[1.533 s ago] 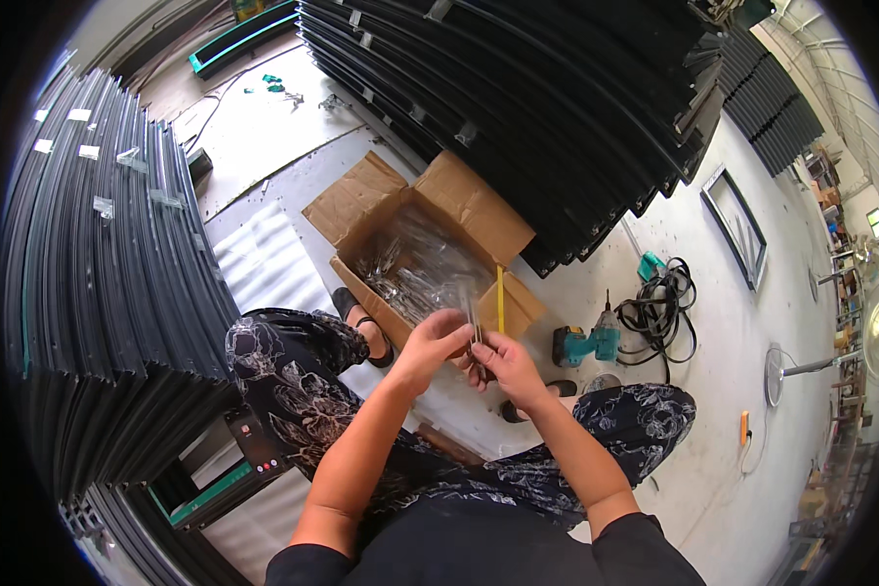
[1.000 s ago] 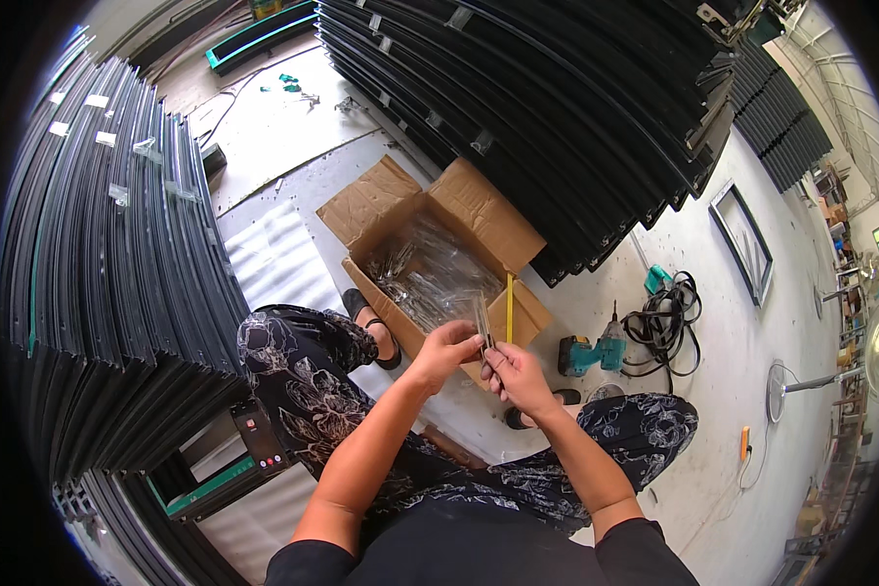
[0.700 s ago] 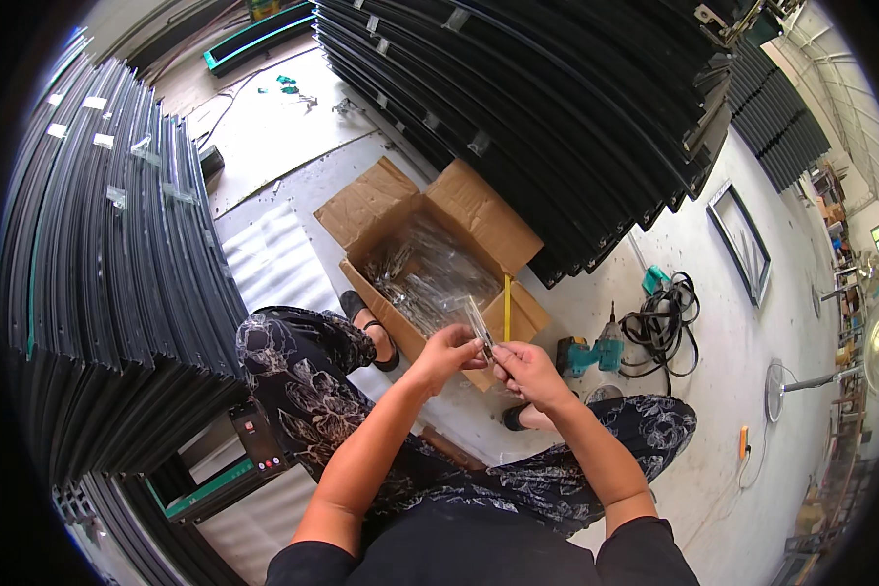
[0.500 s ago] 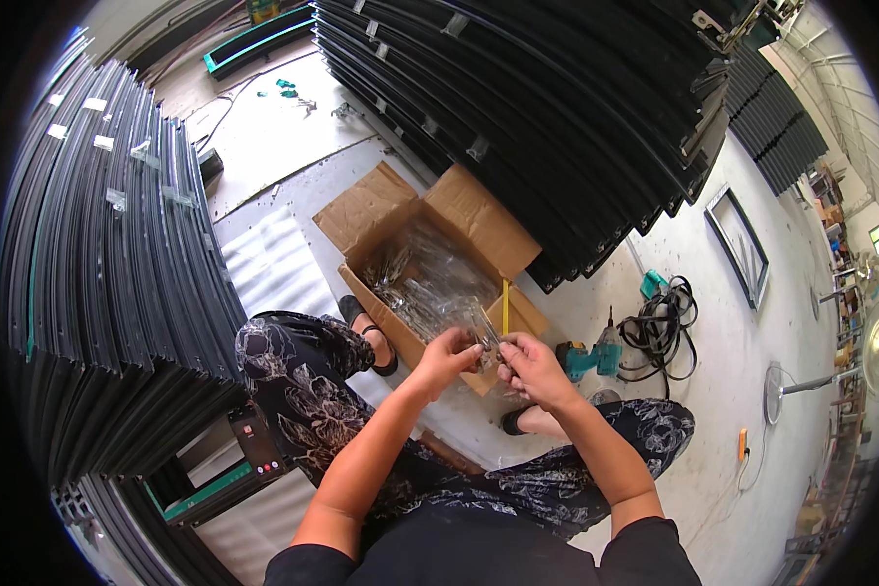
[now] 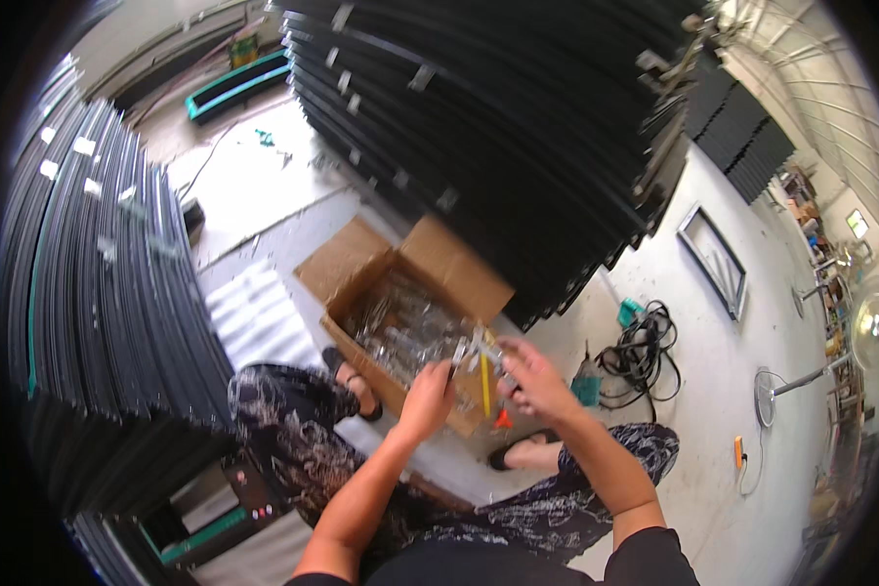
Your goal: The person takes metal hinges from a cardboard box and places them onto the corners of black metal frames in a stack.
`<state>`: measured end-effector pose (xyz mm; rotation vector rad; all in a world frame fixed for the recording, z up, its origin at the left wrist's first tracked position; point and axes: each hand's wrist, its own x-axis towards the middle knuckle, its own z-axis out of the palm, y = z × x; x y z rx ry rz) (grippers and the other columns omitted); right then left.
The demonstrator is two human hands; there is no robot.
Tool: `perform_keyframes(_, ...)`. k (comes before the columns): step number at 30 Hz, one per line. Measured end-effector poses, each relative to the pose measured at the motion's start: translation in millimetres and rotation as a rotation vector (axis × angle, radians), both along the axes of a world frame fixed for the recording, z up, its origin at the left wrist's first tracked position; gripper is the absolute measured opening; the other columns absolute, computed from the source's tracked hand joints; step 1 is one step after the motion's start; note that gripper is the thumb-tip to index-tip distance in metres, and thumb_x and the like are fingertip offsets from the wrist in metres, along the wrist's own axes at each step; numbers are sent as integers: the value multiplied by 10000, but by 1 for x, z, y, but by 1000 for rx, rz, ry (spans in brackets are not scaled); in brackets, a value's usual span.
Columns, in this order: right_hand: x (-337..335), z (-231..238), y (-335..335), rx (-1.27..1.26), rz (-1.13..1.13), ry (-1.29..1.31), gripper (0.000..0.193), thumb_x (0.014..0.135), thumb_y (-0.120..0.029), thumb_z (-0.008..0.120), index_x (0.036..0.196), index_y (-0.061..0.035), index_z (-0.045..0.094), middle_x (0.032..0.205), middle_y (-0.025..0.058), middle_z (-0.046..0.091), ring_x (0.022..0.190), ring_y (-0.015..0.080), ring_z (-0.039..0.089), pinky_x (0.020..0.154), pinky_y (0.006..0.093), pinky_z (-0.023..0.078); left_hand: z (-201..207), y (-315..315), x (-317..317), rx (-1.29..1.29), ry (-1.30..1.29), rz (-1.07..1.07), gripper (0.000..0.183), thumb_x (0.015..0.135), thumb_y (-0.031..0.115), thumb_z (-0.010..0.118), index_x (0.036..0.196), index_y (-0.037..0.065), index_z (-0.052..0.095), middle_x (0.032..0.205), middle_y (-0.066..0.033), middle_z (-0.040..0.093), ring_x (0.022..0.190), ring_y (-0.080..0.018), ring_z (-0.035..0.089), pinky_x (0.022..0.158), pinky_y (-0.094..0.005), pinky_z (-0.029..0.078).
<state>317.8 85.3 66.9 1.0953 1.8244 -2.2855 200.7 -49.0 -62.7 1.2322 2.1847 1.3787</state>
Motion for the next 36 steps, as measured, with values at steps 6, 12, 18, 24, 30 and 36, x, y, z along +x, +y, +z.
perform_keyframes(6,1,-17,-2,102,41,117,373,952,-359,425,1208,-89,456,677,27,570,483,66,473,411,216,390,15,-20,8,-43,102,34,305,796,88,489,1088,1,512,899,-208,543,840,-397,528,737,-455,441)
perform_keyframes(12,16,-13,23,274,168,163,442,934,-427,448,1166,-60,533,776,36,586,642,111,544,556,240,454,54,-31,15,-74,82,-72,167,793,115,502,921,19,549,816,-190,552,789,-372,544,689,-444,442)
perform_keyframes(18,8,17,36,698,213,356,552,869,-373,587,1286,-44,437,1100,95,556,996,169,535,881,315,434,101,-27,-6,29,-218,-396,101,804,86,491,755,-2,495,642,-99,454,610,-166,442,571,-321,408)
perform_keyframes(24,-17,42,22,37,116,479,389,895,-323,558,1137,-22,515,936,75,606,878,170,594,809,285,473,139,-19,-31,-121,-100,-563,134,817,118,487,815,-10,528,676,-133,496,617,-214,489,606,-342,429)
perform_keyframes(30,-38,23,9,-208,-188,435,268,906,-301,551,827,-45,557,655,0,535,546,96,499,523,233,435,141,-22,-42,-267,-317,-589,183,827,153,473,871,0,563,695,-168,542,646,-281,522,647,-361,440)
perform_keyframes(36,-47,11,14,-179,-231,348,239,902,-265,562,785,-57,548,634,-6,509,512,87,449,473,217,365,136,-19,-50,-359,-367,-568,208,820,160,492,910,-4,583,748,-158,569,716,-263,548,706,-338,451)
